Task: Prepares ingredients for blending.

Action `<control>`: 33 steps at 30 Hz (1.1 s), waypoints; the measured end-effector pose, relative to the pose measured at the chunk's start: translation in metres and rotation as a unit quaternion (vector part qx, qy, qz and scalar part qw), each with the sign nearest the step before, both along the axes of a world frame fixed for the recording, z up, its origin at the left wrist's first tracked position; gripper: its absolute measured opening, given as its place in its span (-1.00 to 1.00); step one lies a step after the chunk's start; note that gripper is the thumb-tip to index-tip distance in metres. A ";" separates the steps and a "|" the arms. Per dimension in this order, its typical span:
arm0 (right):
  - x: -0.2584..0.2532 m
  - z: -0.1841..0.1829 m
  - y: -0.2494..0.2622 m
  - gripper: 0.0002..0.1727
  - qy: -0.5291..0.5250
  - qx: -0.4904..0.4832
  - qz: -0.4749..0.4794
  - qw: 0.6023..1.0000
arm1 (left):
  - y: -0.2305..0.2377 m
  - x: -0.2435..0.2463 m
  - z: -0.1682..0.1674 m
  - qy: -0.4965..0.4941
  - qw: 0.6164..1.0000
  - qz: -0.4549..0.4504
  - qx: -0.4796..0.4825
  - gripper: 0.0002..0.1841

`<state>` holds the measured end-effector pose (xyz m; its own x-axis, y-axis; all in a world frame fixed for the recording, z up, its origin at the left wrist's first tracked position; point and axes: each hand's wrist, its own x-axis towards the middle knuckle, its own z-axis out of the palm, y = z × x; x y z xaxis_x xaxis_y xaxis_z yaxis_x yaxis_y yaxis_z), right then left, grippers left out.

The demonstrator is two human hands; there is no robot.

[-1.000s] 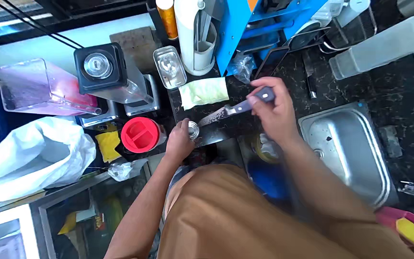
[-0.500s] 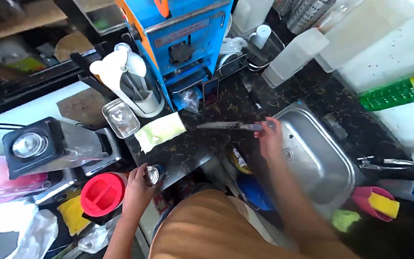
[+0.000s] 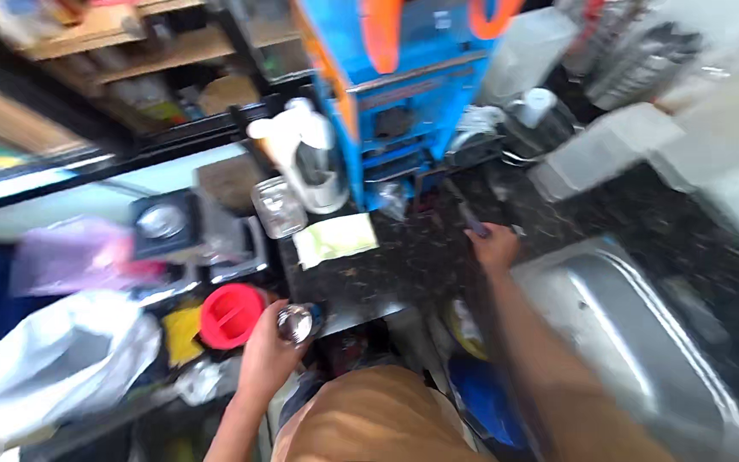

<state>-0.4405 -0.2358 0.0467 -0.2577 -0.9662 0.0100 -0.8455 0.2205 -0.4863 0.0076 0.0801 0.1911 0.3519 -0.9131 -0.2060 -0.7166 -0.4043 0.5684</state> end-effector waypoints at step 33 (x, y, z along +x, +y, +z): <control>0.637 0.228 0.322 0.18 -0.237 -0.049 0.541 0.806 | 0.245 0.448 -0.011 -0.005 0.979 0.202 0.029 -0.52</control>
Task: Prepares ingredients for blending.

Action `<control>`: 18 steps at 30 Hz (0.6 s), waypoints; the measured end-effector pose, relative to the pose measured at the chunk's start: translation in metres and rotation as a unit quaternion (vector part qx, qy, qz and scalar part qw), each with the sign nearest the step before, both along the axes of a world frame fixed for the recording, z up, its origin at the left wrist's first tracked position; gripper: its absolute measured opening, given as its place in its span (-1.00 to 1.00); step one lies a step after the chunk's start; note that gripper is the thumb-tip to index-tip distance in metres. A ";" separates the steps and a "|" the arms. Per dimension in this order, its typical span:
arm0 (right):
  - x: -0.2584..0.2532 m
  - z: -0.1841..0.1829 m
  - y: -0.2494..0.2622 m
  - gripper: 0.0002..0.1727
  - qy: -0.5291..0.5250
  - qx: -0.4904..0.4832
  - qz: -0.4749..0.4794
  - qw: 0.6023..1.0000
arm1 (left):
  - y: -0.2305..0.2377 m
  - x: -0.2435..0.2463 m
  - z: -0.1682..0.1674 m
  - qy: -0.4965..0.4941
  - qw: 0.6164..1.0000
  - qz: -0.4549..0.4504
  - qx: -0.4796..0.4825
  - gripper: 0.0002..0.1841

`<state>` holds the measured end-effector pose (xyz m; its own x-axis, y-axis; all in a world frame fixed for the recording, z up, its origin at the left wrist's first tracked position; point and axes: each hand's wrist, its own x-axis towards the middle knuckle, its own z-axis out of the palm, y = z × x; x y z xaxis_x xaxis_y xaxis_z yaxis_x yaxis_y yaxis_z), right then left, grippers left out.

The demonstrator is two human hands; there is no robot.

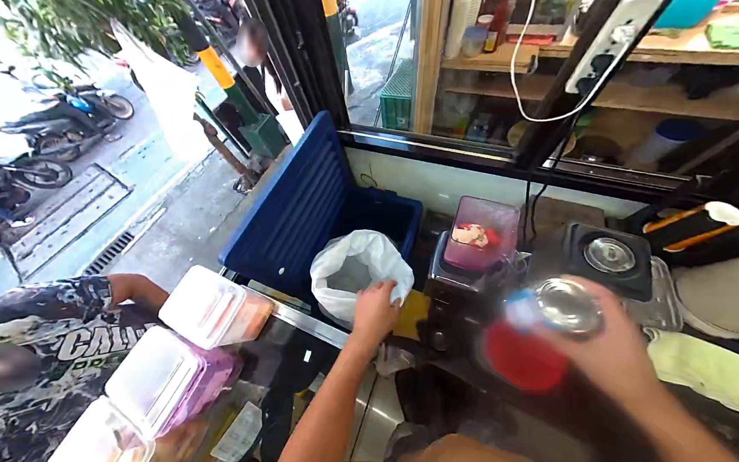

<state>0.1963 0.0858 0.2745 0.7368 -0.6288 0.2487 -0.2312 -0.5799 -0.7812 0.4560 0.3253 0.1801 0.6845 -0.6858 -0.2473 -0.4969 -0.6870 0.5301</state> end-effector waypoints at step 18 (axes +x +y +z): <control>0.097 0.024 -0.162 0.04 0.120 -0.050 0.058 0.990 | 0.050 0.008 -0.066 -0.208 0.970 0.111 -0.064 -0.59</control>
